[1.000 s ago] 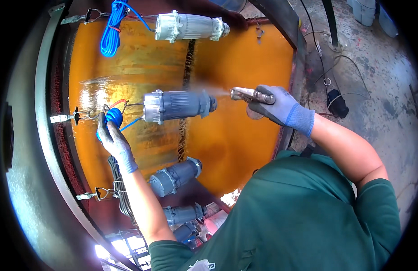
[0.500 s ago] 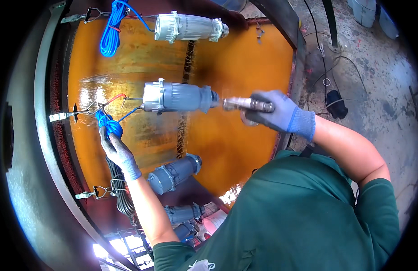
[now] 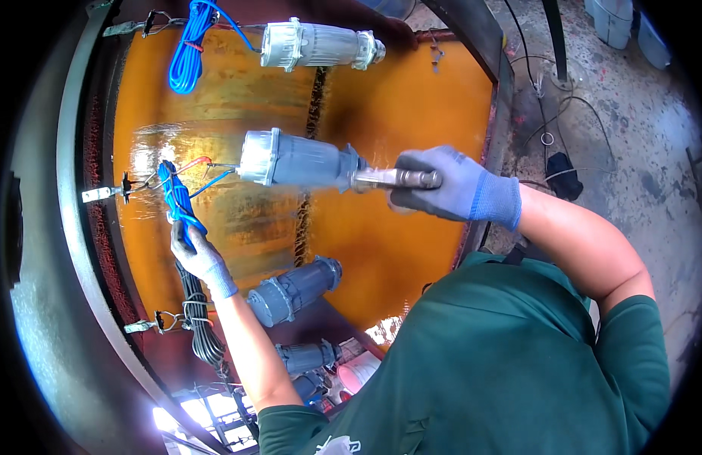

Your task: The person spray paints suspended metal components using a spray gun while rotating them by hand, operates a control panel to advance the line, and spray paints the next hanging components.

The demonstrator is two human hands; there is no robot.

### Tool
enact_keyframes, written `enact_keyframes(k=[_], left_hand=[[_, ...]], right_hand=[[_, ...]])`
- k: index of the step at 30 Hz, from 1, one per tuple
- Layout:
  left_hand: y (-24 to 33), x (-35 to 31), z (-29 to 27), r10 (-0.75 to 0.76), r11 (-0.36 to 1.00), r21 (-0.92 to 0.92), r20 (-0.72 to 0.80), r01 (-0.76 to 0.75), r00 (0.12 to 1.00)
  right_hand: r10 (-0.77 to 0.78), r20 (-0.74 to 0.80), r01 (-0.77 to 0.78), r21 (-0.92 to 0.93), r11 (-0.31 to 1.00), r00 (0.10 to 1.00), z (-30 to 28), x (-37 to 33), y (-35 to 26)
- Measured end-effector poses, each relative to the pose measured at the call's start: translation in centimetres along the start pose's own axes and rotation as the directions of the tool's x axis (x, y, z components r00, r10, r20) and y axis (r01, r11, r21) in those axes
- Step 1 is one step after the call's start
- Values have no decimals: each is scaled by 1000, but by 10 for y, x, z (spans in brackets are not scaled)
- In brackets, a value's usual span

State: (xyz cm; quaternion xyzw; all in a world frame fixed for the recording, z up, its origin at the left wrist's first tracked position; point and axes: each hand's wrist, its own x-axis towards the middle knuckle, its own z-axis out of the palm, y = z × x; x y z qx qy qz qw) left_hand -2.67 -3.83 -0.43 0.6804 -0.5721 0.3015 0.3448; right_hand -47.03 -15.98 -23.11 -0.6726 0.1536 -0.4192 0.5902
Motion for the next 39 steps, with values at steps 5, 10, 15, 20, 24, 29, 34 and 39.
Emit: enact_keyframes(k=[5,10,15,20,24,29,34,39], left_hand=[[-10,3,1,-10,996,91,-27,12,1000],[-18,3,-4,47,981,190,-26,-41,999],[-29,9,-5,68,963,263,-19,-61,997],[-38,12,-6,57,961,273,-33,-46,998],[-32,17,-4,38,945,326,-7,-34,999],[-44,20,0,-121,980,153,-46,126,992],[-60,33,0,32,945,326,-46,-15,998],[-76,43,-1,-69,937,339,-55,84,996]], right_hand=[[356,-126,-345,104,933,926,-2,10,3],[194,54,-192,-34,981,980,-4,6,14],[419,-50,-385,311,869,906,-1,2,31],[307,116,-296,-100,950,945,-1,-9,57],[386,-126,-351,233,907,914,1,-13,78],[280,73,-288,147,946,957,-11,-17,70],[577,-61,-516,379,768,815,-12,-17,72],[189,-48,-175,208,962,981,-12,-19,79]])
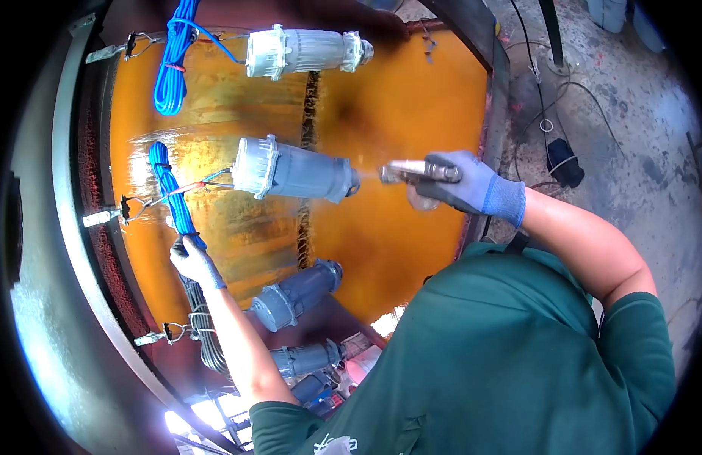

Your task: The person spray paints suspended metal components using a spray gun while rotating them by hand, operates a control panel to advance the line, and spray paints the next hanging components.

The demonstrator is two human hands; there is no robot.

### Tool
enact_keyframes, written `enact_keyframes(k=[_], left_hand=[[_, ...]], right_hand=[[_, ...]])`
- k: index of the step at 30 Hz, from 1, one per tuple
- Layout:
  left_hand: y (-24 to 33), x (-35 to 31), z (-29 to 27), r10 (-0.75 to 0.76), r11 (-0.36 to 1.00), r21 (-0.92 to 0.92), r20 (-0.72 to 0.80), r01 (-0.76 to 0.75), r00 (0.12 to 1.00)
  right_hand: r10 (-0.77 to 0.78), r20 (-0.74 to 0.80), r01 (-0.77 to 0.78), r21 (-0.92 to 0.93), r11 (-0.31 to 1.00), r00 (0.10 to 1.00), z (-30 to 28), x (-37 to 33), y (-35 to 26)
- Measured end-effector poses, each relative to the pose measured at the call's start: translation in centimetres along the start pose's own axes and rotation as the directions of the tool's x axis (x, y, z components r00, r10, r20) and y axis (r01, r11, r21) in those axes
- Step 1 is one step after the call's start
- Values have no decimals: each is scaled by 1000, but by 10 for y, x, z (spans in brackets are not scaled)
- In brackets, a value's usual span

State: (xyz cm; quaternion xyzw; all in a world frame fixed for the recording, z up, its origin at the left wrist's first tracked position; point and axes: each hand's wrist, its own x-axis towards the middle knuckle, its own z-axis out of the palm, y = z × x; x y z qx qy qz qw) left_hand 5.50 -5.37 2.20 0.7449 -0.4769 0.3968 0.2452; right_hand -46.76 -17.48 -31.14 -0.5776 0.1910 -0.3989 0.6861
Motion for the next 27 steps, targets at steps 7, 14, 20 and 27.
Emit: enact_keyframes(k=[7,14,20,27], left_hand=[[-7,12,-1,-78,993,96,141,65,987],[-3,16,5,-81,997,11,135,80,988],[-13,30,5,-57,997,51,142,50,988],[22,31,0,-123,991,60,122,117,985]], right_hand=[[-77,160,99,-133,986,984,-9,1,-32],[33,-17,-34,-52,998,999,-11,12,-25],[64,-138,-43,147,988,988,-6,30,-22],[186,-57,-186,10,983,981,-5,31,-48]])
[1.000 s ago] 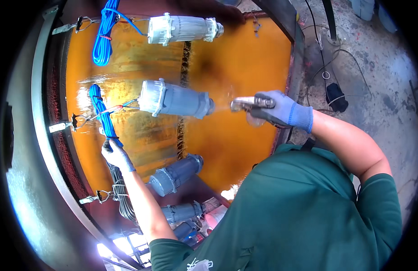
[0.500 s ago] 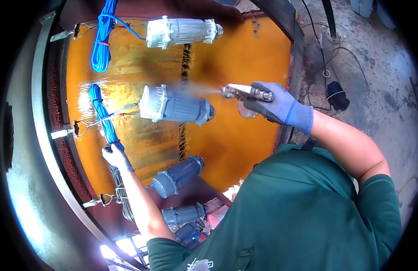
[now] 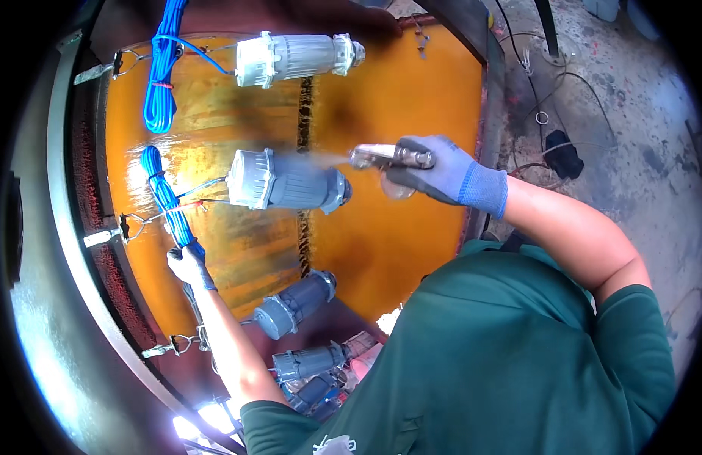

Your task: The person spray paints suspended metal components using a spray gun while rotating them by hand, operates a control panel to advance the line, and spray paints the next hanging components.

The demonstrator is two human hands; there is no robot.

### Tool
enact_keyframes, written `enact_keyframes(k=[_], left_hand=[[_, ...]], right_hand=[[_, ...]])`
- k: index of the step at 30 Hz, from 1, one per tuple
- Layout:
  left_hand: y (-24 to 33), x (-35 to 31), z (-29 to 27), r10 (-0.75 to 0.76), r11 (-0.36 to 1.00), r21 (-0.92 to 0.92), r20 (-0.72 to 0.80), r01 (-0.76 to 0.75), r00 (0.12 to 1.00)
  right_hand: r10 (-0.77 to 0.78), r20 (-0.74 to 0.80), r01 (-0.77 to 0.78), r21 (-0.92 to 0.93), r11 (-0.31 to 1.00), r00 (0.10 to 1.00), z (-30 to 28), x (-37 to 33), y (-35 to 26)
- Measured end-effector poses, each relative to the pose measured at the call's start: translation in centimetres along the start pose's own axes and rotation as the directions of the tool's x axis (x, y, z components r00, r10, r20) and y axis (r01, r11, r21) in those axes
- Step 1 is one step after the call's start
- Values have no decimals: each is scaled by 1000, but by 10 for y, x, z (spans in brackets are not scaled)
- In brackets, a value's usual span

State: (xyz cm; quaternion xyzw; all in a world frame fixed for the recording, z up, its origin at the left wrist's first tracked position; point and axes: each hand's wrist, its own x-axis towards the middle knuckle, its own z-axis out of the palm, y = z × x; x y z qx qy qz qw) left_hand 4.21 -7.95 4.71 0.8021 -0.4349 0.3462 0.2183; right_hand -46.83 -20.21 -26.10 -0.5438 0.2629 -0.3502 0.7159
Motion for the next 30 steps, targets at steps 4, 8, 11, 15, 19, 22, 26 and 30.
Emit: enact_keyframes(k=[4,8,11,15,19,22,26,30], left_hand=[[-17,9,16,101,995,2,-48,-101,994],[-51,15,10,72,992,104,-65,-65,995],[-42,10,22,120,989,99,-96,-110,988],[-18,9,26,34,999,18,25,-35,999],[-28,11,15,42,999,13,24,-43,999],[-30,18,26,-47,989,-142,16,49,999],[-47,29,24,-83,993,-72,101,90,991],[-47,29,21,39,988,-152,162,-14,986]], right_hand=[[-42,19,45,-153,987,999,-12,1,25],[-35,96,59,-264,963,995,-16,-3,28],[-66,-35,71,135,988,997,-19,-8,24],[-9,10,11,-155,988,1000,-35,-6,39],[-55,58,69,-292,954,997,-30,-16,31],[-7,25,4,122,993,1000,-29,-17,19],[11,33,-1,-296,955,999,-37,-10,37],[-120,103,156,-523,838,988,-39,-17,59]])
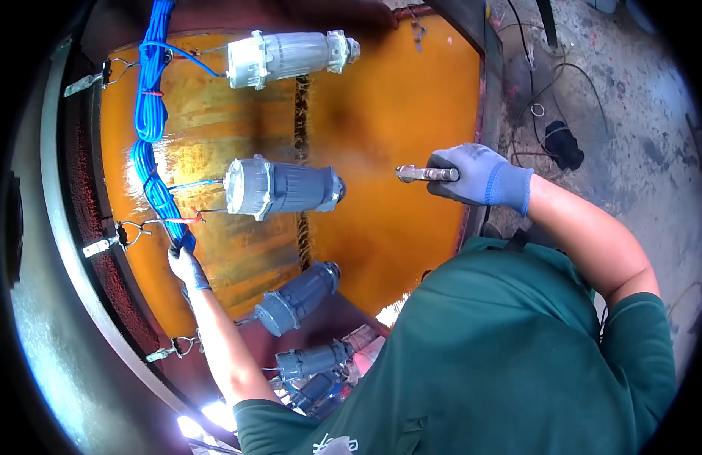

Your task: The person spray paints suspended metal components using a spray gun while rotating them by hand, operates a control panel to advance the line, and spray paints the next hanging components.

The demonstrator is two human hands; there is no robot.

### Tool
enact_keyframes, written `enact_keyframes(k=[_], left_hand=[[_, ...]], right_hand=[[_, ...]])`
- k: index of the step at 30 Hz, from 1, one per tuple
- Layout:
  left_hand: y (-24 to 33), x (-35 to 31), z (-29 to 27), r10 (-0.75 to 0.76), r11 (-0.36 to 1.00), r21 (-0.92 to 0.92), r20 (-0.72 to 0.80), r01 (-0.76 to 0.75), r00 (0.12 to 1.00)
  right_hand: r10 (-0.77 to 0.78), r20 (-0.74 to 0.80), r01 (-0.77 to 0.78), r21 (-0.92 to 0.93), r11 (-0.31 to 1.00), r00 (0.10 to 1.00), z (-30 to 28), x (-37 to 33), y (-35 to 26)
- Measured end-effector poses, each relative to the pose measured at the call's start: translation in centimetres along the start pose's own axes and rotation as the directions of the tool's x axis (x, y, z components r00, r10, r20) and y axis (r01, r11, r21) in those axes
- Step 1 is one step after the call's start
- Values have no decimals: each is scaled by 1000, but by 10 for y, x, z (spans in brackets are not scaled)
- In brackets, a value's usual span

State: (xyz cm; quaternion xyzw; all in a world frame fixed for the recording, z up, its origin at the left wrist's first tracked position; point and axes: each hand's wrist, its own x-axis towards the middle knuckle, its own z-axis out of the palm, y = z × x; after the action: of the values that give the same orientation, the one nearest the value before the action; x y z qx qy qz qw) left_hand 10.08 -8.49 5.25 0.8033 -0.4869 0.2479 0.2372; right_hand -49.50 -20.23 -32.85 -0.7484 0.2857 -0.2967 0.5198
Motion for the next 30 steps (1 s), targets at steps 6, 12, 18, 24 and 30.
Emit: enact_keyframes(k=[6,12,18,24,30], left_hand=[[-11,-32,6,73,997,-16,-212,-78,974],[102,-60,39,-243,849,-441,160,290,957],[86,-58,40,-277,836,-460,119,300,953],[39,-34,37,-243,854,-447,114,268,963],[56,-25,43,-312,834,-440,124,334,942]], right_hand=[[189,38,-189,372,909,981,0,-1,-10],[195,-13,-174,393,903,981,6,-8,-5],[59,9,-57,429,902,998,11,-6,-12],[18,69,-42,355,934,997,4,-1,-15],[-42,-127,103,528,843,991,-3,3,-37]])
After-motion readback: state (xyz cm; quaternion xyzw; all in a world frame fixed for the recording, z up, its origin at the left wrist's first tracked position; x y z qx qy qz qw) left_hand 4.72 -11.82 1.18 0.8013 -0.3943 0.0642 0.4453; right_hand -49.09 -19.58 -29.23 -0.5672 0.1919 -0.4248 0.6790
